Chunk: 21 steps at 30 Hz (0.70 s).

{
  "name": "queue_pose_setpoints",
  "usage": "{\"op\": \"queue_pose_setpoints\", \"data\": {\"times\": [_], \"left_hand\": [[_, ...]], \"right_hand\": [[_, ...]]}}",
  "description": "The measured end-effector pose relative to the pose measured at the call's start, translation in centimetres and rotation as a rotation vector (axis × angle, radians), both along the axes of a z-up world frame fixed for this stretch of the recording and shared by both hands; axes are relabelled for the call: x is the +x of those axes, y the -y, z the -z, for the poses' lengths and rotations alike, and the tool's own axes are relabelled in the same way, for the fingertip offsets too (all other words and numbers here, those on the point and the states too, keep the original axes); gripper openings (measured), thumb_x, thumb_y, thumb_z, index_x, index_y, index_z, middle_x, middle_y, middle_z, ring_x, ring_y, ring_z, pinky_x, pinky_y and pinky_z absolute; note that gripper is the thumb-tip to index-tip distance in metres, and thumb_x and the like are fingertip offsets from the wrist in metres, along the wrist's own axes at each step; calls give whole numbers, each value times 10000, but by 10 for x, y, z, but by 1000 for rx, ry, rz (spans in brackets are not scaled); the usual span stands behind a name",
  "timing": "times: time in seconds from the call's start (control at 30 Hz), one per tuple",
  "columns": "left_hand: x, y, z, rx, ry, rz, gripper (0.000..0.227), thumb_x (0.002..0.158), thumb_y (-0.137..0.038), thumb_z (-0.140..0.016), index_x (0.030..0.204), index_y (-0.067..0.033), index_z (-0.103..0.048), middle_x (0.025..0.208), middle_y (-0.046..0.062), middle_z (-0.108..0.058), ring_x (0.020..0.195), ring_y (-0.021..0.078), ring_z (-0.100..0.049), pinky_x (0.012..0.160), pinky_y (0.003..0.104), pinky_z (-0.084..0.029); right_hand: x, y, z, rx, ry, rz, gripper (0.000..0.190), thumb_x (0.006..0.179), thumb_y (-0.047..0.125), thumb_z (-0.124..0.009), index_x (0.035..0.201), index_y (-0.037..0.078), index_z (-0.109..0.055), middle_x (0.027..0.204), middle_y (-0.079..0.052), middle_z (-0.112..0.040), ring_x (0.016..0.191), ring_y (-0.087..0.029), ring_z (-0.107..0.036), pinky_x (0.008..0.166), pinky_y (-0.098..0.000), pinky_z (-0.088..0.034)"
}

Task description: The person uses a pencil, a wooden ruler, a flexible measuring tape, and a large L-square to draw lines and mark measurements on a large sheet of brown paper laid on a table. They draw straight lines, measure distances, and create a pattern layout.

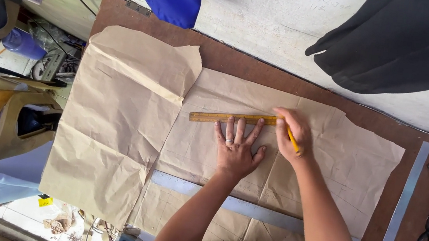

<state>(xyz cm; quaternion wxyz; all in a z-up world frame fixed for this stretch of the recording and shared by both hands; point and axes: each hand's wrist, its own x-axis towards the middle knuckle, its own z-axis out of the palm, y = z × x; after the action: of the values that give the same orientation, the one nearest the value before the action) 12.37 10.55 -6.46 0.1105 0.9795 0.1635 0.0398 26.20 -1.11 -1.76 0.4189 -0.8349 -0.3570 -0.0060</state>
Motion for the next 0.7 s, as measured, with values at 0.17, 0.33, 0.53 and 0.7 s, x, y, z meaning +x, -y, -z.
{"op": "queue_pose_setpoints", "data": {"times": [0.17, 0.33, 0.53, 0.7], "left_hand": [[1, 2, 18, 16, -10, 19, 767, 868, -687, -400, 1576, -423, -265, 1525, 103, -260, 1503, 426, -145, 1211, 746, -68], [1, 2, 30, 37, 64, 26, 712, 866, -686, -408, 1504, -368, -404, 1533, 118, -290, 1503, 441, -171, 1195, 759, -90], [0, -1, 16, 58, 53, 40, 695, 854, -678, -425, 1469, -355, -426, 1544, 99, -282, 1507, 426, -174, 1189, 761, -110], [6, -8, -19, -84, -411, 74, 744, 905, -709, -277, 1583, -421, -174, 1615, 78, -160, 1540, 406, -22, 1212, 723, 17]], "right_hand": [[-5, -37, 58, 201, -404, 145, 111, 814, 122, -742, 910, 159, -782, 694, -32, -707, 634, -123, -636, 610, -256, -499], [-10, -51, 51, -13, -466, 247, 111, 824, 292, -765, 913, 236, -801, 554, 26, -573, 576, -115, -576, 557, -261, -456], [-21, -62, 12, -94, -443, 213, 194, 862, 351, -743, 979, 212, -810, 734, -91, -744, 763, -282, -737, 645, -357, -536], [-16, -37, 5, -99, -311, 302, 163, 817, 306, -745, 900, 169, -775, 772, -111, -749, 813, -357, -738, 712, -452, -574]]}}
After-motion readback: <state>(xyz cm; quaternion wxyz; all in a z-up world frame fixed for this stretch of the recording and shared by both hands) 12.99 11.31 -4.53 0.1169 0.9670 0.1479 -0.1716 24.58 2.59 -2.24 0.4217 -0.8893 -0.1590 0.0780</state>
